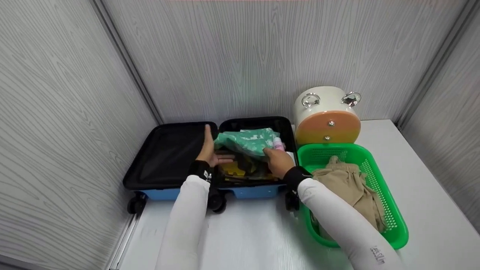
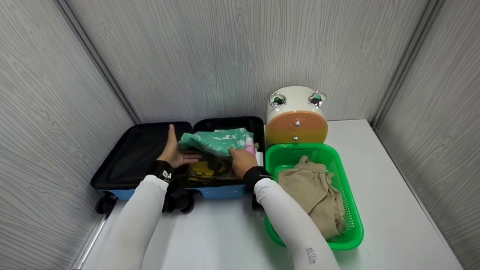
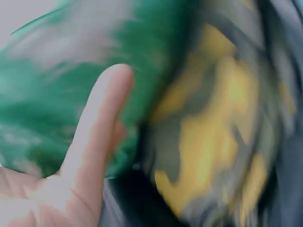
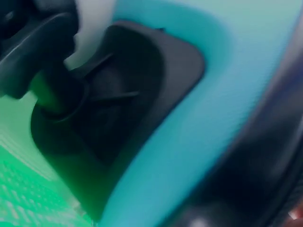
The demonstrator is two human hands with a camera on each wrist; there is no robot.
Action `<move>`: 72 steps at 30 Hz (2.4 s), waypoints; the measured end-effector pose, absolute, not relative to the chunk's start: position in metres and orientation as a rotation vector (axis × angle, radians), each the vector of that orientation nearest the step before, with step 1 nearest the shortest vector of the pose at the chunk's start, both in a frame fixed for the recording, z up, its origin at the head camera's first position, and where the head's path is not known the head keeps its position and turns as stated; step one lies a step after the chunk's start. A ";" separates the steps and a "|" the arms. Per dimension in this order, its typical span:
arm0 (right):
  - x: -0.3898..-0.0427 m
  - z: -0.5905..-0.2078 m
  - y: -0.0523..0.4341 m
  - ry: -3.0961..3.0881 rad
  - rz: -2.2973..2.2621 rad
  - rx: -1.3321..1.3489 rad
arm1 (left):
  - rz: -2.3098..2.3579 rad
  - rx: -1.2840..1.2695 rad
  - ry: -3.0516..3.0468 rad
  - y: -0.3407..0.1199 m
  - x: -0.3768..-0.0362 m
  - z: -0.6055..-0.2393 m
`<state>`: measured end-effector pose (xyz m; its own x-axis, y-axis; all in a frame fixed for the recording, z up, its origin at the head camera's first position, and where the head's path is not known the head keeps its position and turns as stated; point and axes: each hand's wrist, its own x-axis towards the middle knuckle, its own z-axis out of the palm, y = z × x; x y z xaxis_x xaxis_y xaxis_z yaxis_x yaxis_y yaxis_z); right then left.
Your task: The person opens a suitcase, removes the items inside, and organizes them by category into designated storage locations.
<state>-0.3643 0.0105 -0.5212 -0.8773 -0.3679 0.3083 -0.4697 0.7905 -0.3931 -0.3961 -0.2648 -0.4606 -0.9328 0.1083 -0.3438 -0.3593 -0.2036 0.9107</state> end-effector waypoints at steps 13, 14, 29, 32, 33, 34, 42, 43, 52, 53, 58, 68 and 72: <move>-0.350 -0.522 0.009 -2.697 0.509 0.997 | 1.921 -0.386 1.957 -0.271 -0.395 -0.467; -0.349 -0.519 0.008 -2.742 0.516 0.997 | 1.867 -0.358 2.030 -0.270 -0.394 -0.466; -0.350 -0.498 0.020 -2.911 1.620 0.474 | 2.153 -0.147 2.142 -0.209 -0.398 -0.421; -0.349 -0.497 0.026 -2.862 1.856 0.367 | 2.186 -0.074 2.091 -0.197 -0.395 -0.410; -0.349 -0.496 0.027 -2.842 1.935 0.341 | 2.203 -0.049 2.073 -0.195 -0.393 -0.407; -0.348 -0.495 0.028 -2.818 2.005 0.304 | 2.221 -0.020 2.050 -0.193 -0.391 -0.403; -0.350 -0.493 0.025 -2.376 2.622 -0.016 | 2.319 0.306 1.848 -0.182 -0.374 -0.372; -0.350 -0.492 0.024 -2.310 2.693 0.017 | 2.331 0.340 1.818 -0.181 -0.372 -0.369; -0.354 -0.496 0.022 -1.997 3.022 -0.002 | 2.364 0.371 1.799 -0.186 -0.375 -0.365; -0.355 -0.497 0.020 -1.968 3.056 -0.087 | 2.364 0.340 1.813 -0.190 -0.376 -0.367; -0.355 -0.502 0.009 -2.047 2.988 -0.276 | 2.366 0.162 1.881 -0.215 -0.382 -0.382; -0.361 -0.502 -0.007 -3.049 1.460 0.436 | 2.262 -0.167 1.967 -0.258 -0.382 -0.399; -0.380 -0.514 -0.012 -3.147 1.003 0.586 | 2.207 -0.275 2.014 -0.269 -0.379 -0.400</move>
